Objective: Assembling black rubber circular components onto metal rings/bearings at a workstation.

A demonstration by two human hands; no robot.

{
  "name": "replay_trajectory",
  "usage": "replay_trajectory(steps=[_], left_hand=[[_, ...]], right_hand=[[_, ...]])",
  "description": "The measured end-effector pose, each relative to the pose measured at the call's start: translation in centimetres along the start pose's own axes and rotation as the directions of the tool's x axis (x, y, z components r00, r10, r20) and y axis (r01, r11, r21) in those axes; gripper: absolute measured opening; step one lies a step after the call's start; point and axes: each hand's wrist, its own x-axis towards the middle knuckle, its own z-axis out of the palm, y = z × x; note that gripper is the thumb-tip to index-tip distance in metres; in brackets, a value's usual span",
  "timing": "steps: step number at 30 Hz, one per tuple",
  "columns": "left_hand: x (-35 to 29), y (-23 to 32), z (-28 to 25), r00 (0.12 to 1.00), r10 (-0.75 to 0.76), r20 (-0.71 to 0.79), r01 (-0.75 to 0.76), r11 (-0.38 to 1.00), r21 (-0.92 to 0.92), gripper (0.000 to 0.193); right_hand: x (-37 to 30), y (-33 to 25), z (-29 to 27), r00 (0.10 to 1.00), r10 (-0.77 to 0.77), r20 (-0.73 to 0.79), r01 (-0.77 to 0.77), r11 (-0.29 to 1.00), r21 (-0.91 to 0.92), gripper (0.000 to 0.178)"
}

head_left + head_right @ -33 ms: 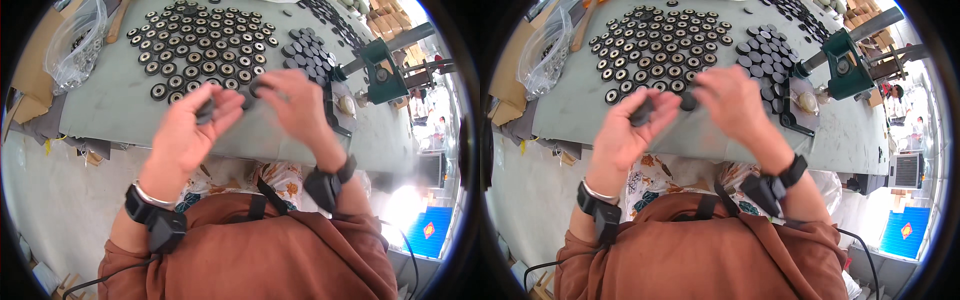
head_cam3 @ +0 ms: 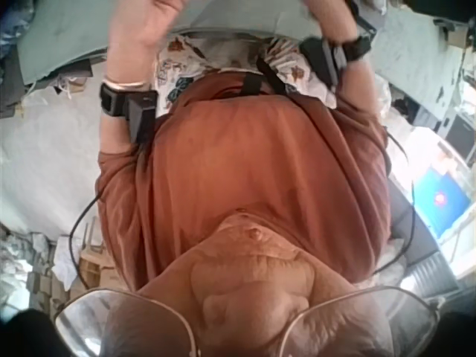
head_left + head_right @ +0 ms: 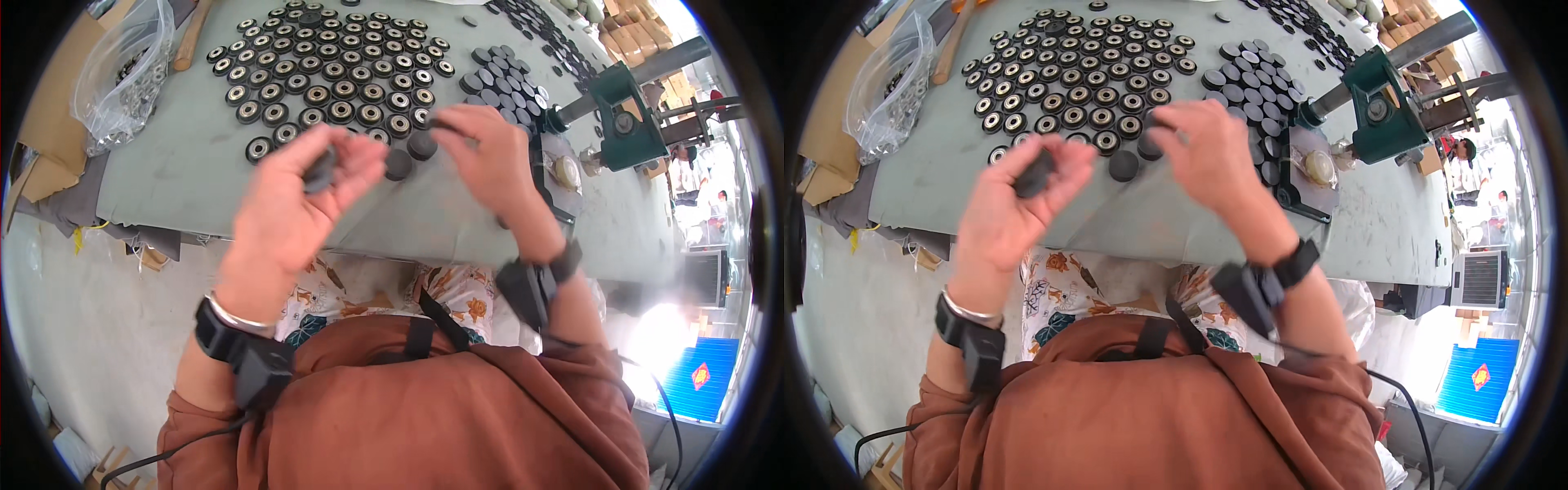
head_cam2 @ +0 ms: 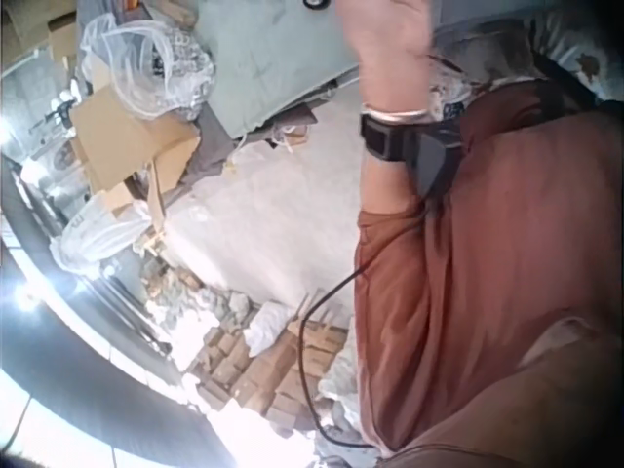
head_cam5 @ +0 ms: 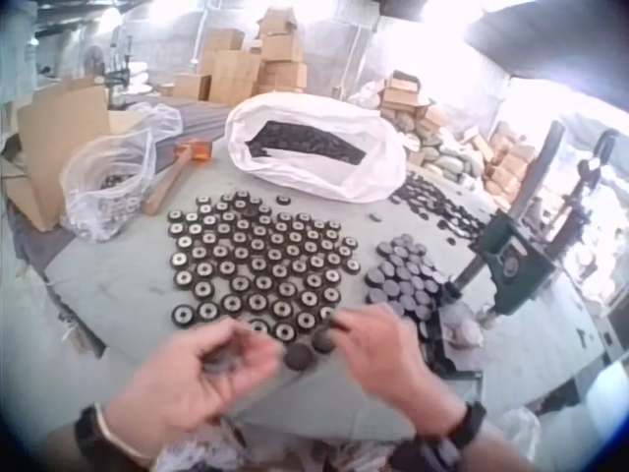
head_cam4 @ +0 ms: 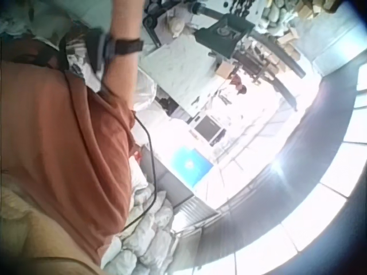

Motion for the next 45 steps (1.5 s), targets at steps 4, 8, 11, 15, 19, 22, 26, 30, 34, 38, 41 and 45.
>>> replay_trajectory(steps=[4,8,11,15,19,22,26,30,34,38,41,45], left_hand=[[3.0,5.7,-2.1,0.953,0.264,0.148,-0.270,0.963,0.022,0.018],[5.3,8.3,-2.7,0.922,0.362,0.137,-0.362,0.932,-0.021,0.018],[6.2,7.9,-2.1,0.928,0.339,0.156,-0.341,0.940,-0.013,0.018],[7.3,6.7,-0.7,0.954,0.191,0.233,-0.213,0.974,0.077,0.023],[6.7,4.2,1.5,0.989,-0.017,0.144,0.010,0.998,0.054,0.030],[6.3,2.4,1.3,0.968,-0.179,0.178,0.199,0.974,-0.104,0.034],[5.2,1.0,1.1,0.966,-0.215,0.142,0.237,0.959,-0.156,0.036],[4.9,0.6,0.5,0.923,-0.201,0.329,0.249,0.962,-0.112,0.029],[4.9,0.1,-0.9,0.848,-0.296,0.439,0.405,0.897,-0.178,0.031],[3.7,0.0,-0.4,0.866,-0.323,0.382,0.363,0.931,-0.037,0.037],[3.1,1.1,1.3,0.923,-0.284,0.261,0.286,0.958,0.033,0.044],[3.9,4.0,0.4,0.948,-0.116,0.296,0.126,0.992,-0.016,0.042]], right_hand=[[0.9,3.9,2.3,0.999,0.012,0.033,-0.013,0.999,0.029,0.023],[0.9,4.4,3.4,0.998,-0.033,0.055,0.035,0.999,-0.036,0.021],[0.7,3.6,3.2,0.993,-0.098,0.068,0.107,0.986,-0.131,0.016],[1.4,2.0,2.0,0.955,-0.160,0.251,0.247,0.895,-0.371,0.013],[1.8,1.7,2.0,0.946,-0.103,0.308,0.236,0.871,-0.431,0.015],[1.4,2.3,1.8,0.966,-0.117,0.232,0.195,0.916,-0.351,0.015],[2.2,0.4,1.2,0.993,-0.111,-0.046,0.108,0.991,-0.078,0.018],[2.4,-2.6,1.4,0.943,-0.328,0.056,0.306,0.921,0.239,0.029],[1.4,-2.5,1.1,0.930,-0.317,0.188,0.269,0.932,0.244,0.030],[1.5,-1.8,0.5,0.929,0.023,0.369,-0.227,0.824,0.520,0.025],[3.0,1.3,-0.2,0.805,0.362,0.470,-0.590,0.561,0.580,0.023],[5.5,6.9,0.5,0.624,0.652,0.432,-0.742,0.320,0.589,0.019]])
